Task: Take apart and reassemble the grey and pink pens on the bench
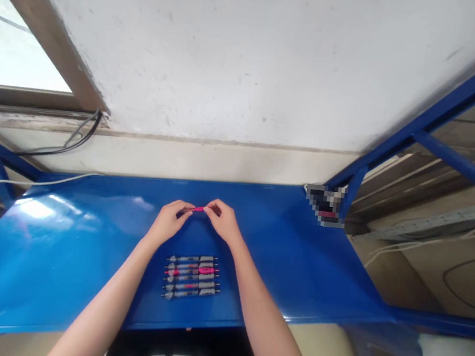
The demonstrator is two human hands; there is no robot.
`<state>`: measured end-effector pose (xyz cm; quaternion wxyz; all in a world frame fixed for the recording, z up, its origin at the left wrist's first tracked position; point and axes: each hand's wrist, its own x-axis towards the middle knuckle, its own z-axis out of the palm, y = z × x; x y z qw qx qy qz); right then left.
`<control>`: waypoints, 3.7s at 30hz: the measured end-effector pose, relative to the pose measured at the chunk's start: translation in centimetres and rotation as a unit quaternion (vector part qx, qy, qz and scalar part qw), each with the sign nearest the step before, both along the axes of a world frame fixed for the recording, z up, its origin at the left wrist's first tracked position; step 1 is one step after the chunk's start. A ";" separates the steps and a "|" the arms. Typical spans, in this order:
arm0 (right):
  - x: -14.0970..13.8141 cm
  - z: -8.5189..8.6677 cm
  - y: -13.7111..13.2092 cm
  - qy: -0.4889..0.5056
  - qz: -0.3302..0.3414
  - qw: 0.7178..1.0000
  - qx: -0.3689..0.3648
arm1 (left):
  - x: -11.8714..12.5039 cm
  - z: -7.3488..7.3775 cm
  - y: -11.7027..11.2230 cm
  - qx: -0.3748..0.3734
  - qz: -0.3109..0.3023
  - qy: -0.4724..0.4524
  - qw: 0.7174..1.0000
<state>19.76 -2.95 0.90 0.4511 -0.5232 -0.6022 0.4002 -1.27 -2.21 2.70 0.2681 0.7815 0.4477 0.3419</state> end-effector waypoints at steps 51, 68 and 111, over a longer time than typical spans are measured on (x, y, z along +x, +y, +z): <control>-3.4 0.6 -1.8 0.004 0.056 0.998 0.006 | -0.4 0.6 1.1 -0.140 0.223 -0.377 0.888; -3.5 0.4 -1.5 0.006 0.037 0.999 0.036 | 0.4 0.8 0.4 -0.100 0.227 -0.374 0.893; -2.6 0.7 -1.2 -0.014 -0.016 0.998 0.060 | 0.6 0.4 0.6 -0.150 0.224 -0.478 0.836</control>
